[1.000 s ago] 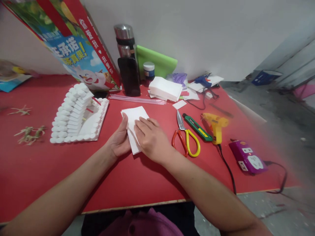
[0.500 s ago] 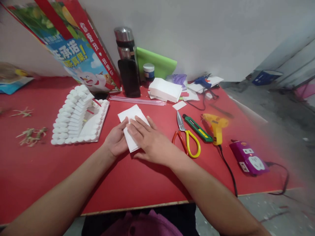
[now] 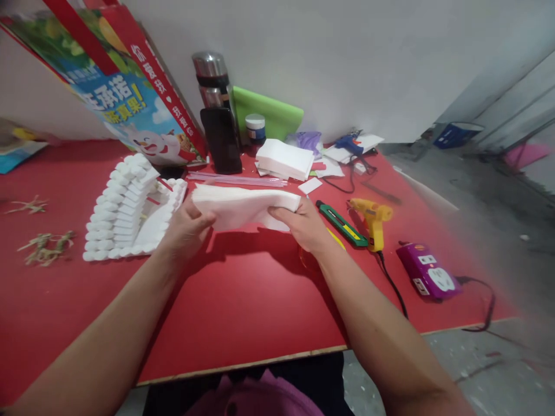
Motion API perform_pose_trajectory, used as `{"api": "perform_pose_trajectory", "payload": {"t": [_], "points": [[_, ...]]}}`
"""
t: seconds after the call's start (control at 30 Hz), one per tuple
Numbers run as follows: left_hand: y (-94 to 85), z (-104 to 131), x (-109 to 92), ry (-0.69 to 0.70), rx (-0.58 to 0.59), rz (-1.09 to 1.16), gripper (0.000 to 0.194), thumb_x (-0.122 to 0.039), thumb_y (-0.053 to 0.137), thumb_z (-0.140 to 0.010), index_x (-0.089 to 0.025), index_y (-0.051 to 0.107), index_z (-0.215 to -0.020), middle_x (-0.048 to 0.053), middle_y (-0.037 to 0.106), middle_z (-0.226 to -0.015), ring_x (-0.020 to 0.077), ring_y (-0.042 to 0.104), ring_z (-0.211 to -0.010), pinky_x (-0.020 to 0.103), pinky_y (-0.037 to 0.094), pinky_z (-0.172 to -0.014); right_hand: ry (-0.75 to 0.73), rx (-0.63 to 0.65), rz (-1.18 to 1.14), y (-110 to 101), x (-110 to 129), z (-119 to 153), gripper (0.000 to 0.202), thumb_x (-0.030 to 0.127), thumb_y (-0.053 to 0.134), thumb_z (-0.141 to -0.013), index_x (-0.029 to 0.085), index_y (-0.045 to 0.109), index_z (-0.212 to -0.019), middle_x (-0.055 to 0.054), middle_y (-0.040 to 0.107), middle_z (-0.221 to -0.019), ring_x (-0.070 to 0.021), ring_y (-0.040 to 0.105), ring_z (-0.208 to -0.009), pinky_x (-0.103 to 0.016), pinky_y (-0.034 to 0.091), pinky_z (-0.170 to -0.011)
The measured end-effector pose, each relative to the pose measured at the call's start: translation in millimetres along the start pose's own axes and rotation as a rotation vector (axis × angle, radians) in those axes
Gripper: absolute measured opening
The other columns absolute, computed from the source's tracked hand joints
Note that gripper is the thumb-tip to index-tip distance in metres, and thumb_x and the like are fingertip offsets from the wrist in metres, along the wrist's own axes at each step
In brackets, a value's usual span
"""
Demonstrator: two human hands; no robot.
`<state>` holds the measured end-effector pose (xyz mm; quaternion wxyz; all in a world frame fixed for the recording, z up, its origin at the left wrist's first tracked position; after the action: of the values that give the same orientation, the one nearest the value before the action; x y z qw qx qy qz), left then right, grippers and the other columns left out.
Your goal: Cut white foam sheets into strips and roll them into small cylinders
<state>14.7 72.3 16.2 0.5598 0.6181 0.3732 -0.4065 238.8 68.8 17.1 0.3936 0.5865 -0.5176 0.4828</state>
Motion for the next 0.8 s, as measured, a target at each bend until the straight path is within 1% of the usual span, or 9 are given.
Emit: {"api": "perform_pose_trajectory", "payload": {"t": [0.1,0.2,0.3,0.4,0.53,0.6,0.67,0.73,0.8], "points": [[-6.7,-0.5,-3.4,0.015,-0.013,-0.094,0.058,-0.021,0.099,-0.056,-0.022,0.074,-0.109,0.006,0.077,-0.111,0.0284,0.069,-0.114,0.035,0.055,-0.098,0.069,0.043,-0.069,-4.8,-12.6,-6.0,0.031,0.036,0.075,-0.081,0.02,0.079,-0.107,-0.007,0.08,-0.108,-0.0278,0.073,-0.103,-0.046,0.059,-0.096],[-11.6,-0.6,3.0,-0.013,-0.021,-0.2,0.045,-0.02,0.097,-0.059,-0.018,0.077,-0.099,0.006,0.077,-0.1,0.025,0.07,-0.097,0.033,0.057,-0.086,0.139,0.17,0.034,-4.2,-17.4,-8.0,0.049,0.034,0.08,-0.076,0.021,0.076,-0.123,-0.009,0.077,-0.121,-0.0265,0.072,-0.106,-0.043,0.058,-0.094],[-12.8,-0.7,12.2,-0.071,0.035,-0.277,0.057,-0.018,0.098,-0.056,-0.018,0.076,-0.108,0.005,0.075,-0.096,0.0222,0.068,-0.086,0.03,0.055,-0.074,0.154,0.214,0.211,-7.9,-13.7,-8.7,0.071,0.025,0.081,-0.072,0.024,0.066,-0.142,-0.01,0.068,-0.141,-0.027,0.069,-0.113,-0.041,0.057,-0.092],[-13.9,-0.5,17.0,-0.086,0.054,-0.32,0.065,-0.019,0.097,-0.057,-0.022,0.072,-0.117,0.002,0.073,-0.092,0.0198,0.065,-0.077,0.027,0.052,-0.065,0.152,0.211,0.264,-12.4,-10.9,-9.6,0.071,0.021,0.08,-0.071,0.023,0.067,-0.141,-0.009,0.07,-0.138,-0.0266,0.068,-0.113,-0.04,0.057,-0.091],[-14.4,-1.0,14.1,0.021,0.027,-0.369,0.037,-0.02,0.093,-0.063,-0.02,0.072,-0.095,0.001,0.069,-0.085,0.0179,0.063,-0.078,0.026,0.051,-0.07,0.178,0.206,0.218,-14.5,-14.7,-9.6,0.039,0.024,0.078,-0.073,0.017,0.081,-0.112,-0.006,0.079,-0.104,-0.0235,0.072,-0.093,-0.035,0.057,-0.083],[-14.9,-0.8,11.1,0.053,-0.003,-0.37,0.031,-0.02,0.09,-0.065,-0.019,0.072,-0.09,0.001,0.068,-0.083,0.0177,0.063,-0.079,0.027,0.051,-0.073,0.158,0.212,0.223,-13.6,-13.1,-9.0,0.035,0.025,0.077,-0.075,0.017,0.082,-0.109,-0.005,0.08,-0.1,-0.0226,0.072,-0.09,-0.035,0.057,-0.082],[-14.3,-0.1,8.4,0.043,-0.006,-0.367,0.035,-0.018,0.09,-0.064,-0.019,0.075,-0.096,0.003,0.071,-0.091,0.0192,0.064,-0.084,0.027,0.052,-0.077,0.134,0.226,0.275,-12.0,-8.4,-8.2,0.046,0.023,0.076,-0.075,0.02,0.079,-0.121,-0.005,0.079,-0.11,-0.0223,0.072,-0.094,-0.035,0.057,-0.084],[-12.9,0.7,6.7,0.007,0.017,-0.386,0.05,-0.015,0.09,-0.061,-0.02,0.077,-0.109,0.006,0.074,-0.109,0.0228,0.065,-0.096,0.028,0.052,-0.083,0.107,0.239,0.344,-10.2,-2.3,-7.3,0.06,0.02,0.077,-0.073,0.022,0.073,-0.133,-0.007,0.075,-0.128,-0.0229,0.071,-0.102,-0.036,0.056,-0.088],[-12.1,1.1,5.5,-0.013,0.036,-0.418,0.066,-0.01,0.089,-0.058,-0.022,0.076,-0.121,0.008,0.071,-0.127,0.0269,0.064,-0.111,0.029,0.052,-0.091,0.083,0.241,0.399,-8.5,3.3,-6.4,0.069,0.018,0.077,-0.072,0.022,0.068,-0.14,-0.008,0.07,-0.138,-0.0238,0.069,-0.111,-0.037,0.055,-0.093]]}}
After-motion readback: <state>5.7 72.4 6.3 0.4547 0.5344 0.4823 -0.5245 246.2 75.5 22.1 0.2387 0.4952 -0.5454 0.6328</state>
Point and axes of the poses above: each hand's wrist, its own z-axis away from the middle knuckle, its own y-axis out of the palm, x = y × z, the point moved 5 cm from there along -z, towards the middle knuckle
